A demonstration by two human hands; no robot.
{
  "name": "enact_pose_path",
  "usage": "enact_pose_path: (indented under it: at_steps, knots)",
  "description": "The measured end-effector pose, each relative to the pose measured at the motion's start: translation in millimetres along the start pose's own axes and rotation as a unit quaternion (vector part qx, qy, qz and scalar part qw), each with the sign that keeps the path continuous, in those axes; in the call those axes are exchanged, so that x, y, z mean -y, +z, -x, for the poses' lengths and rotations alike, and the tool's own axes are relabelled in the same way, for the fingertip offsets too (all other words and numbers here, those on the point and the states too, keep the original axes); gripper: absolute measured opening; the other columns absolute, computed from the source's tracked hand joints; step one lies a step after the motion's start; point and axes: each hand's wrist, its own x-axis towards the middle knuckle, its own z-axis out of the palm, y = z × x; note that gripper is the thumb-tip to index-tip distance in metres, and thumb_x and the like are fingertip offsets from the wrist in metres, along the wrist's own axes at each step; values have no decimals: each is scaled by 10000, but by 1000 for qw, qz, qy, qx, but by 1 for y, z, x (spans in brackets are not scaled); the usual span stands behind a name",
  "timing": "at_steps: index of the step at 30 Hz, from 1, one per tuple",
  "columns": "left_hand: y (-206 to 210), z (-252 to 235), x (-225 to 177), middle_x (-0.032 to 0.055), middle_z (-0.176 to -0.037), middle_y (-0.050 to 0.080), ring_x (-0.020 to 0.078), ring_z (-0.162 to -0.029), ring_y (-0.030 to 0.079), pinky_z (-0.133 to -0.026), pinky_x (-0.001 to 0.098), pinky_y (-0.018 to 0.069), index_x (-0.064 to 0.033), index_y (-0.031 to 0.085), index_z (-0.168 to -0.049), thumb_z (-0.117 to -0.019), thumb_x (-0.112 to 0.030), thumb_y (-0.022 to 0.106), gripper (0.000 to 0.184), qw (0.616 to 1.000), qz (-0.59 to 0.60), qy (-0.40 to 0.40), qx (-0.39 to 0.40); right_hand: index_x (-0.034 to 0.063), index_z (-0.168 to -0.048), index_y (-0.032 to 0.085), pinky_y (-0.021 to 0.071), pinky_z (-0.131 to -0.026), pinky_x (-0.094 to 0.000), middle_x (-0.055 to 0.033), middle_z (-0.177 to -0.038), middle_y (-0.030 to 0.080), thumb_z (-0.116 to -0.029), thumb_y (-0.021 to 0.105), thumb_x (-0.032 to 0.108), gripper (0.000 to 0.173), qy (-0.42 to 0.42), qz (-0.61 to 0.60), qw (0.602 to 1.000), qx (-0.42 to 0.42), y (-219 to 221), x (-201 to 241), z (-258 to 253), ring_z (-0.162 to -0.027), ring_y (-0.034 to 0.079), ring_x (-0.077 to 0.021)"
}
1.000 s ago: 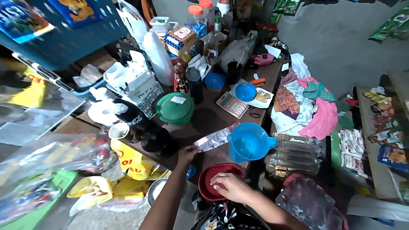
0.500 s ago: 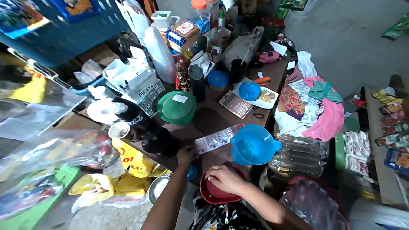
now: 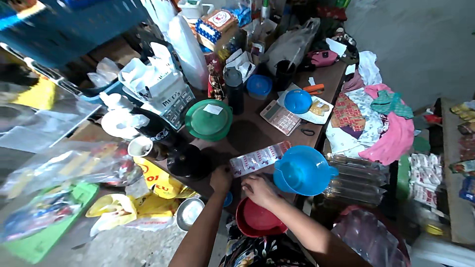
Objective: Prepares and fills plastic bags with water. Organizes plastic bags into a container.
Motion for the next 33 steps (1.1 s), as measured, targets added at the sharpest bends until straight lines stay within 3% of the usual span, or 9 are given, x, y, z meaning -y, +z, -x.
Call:
enact_pose_path:
  at_steps: [4, 8, 11, 14, 19, 22, 24, 29, 33]
  knots:
    - [-4, 7, 3, 188, -1227, 701, 394, -1178, 648, -980, 637, 482, -84, 708, -1248, -1029, -327, 579, 352, 999, 5, 42, -11, 84, -1443, 559, 444, -1115, -479, -135, -1544, 479, -1043, 539, 197, 416, 34, 43, 998, -38, 5, 5, -21, -1386, 505, -309]
    - [-4, 7, 7, 180, -1126, 724, 361, -1087, 683, -955, 599, 511, -36, 712, -1184, -1001, -300, 623, 333, 994, 67, 81, -31, 120, -1551, 428, 440, -1108, -486, -116, -1642, 340, -1018, 577, 198, 559, 62, 82, 993, -65, 8, 10, -40, -1439, 426, -338]
    - [0, 2, 11, 155, -1114, 727, 321, -1008, 708, -910, 561, 546, -49, 702, -1198, -990, -303, 647, 333, 993, 93, 68, -13, 98, -1559, 410, 421, -1134, -480, -143, -1620, 368, -1013, 581, 189, 579, 82, 80, 992, -54, 10, 5, -48, -1443, 420, -350]
    - [3, -2, 9, 140, -1199, 715, 328, -1103, 688, -961, 569, 527, -65, 669, -1278, -962, -296, 703, 393, 995, 87, 38, 16, 42, -1517, 455, 382, -1171, -467, -179, -1589, 400, -1022, 569, 159, 522, 95, 60, 993, -23, 12, -2, -51, -1457, 405, -342]
    - [7, -10, 5, 148, -1184, 714, 326, -1142, 664, -992, 569, 500, -57, 697, -1216, -950, -248, 714, 328, 996, 79, 21, 25, 47, -1473, 518, 398, -1160, -450, -161, -1566, 437, -1021, 559, 159, 467, 86, 59, 994, -23, 14, -7, -52, -1434, 437, -319]
    - [4, -11, 7, 163, -1156, 714, 309, -1102, 677, -988, 532, 512, -34, 704, -1195, -974, -222, 676, 292, 994, 96, 44, 29, 98, -1550, 423, 455, -1109, -461, -140, -1639, 330, -999, 604, 163, 584, 94, 56, 993, -37, 10, -3, -49, -1416, 465, -328]
    - [0, -8, 7, 179, -1142, 713, 301, -1085, 680, -991, 511, 515, -9, 707, -1178, -986, -188, 648, 270, 991, 109, 65, 27, 150, -1598, 349, 432, -1126, -482, -133, -1676, 254, -947, 691, 180, 736, 88, 68, 992, -51, 8, 1, -49, -1444, 419, -355]
    - [-4, 4, 5, 162, -1030, 723, 247, -954, 697, -906, 462, 546, 17, 712, -1116, -1006, -162, 602, 237, 983, 148, 110, 5, 218, -1627, 296, 396, -1137, -506, -102, -1681, 262, -890, 771, 203, 877, 56, 101, 992, -60, 10, 6, -57, -1451, 390, -370]
    - [-7, 12, 7, 153, -1030, 736, 267, -966, 709, -915, 497, 547, -5, 722, -1131, -1028, -226, 588, 278, 982, 130, 135, -14, 255, -1619, 313, 471, -1067, -526, -63, -1675, 293, -888, 761, 151, 864, 63, 82, 992, -71, 9, 9, -64, -1423, 449, -358]
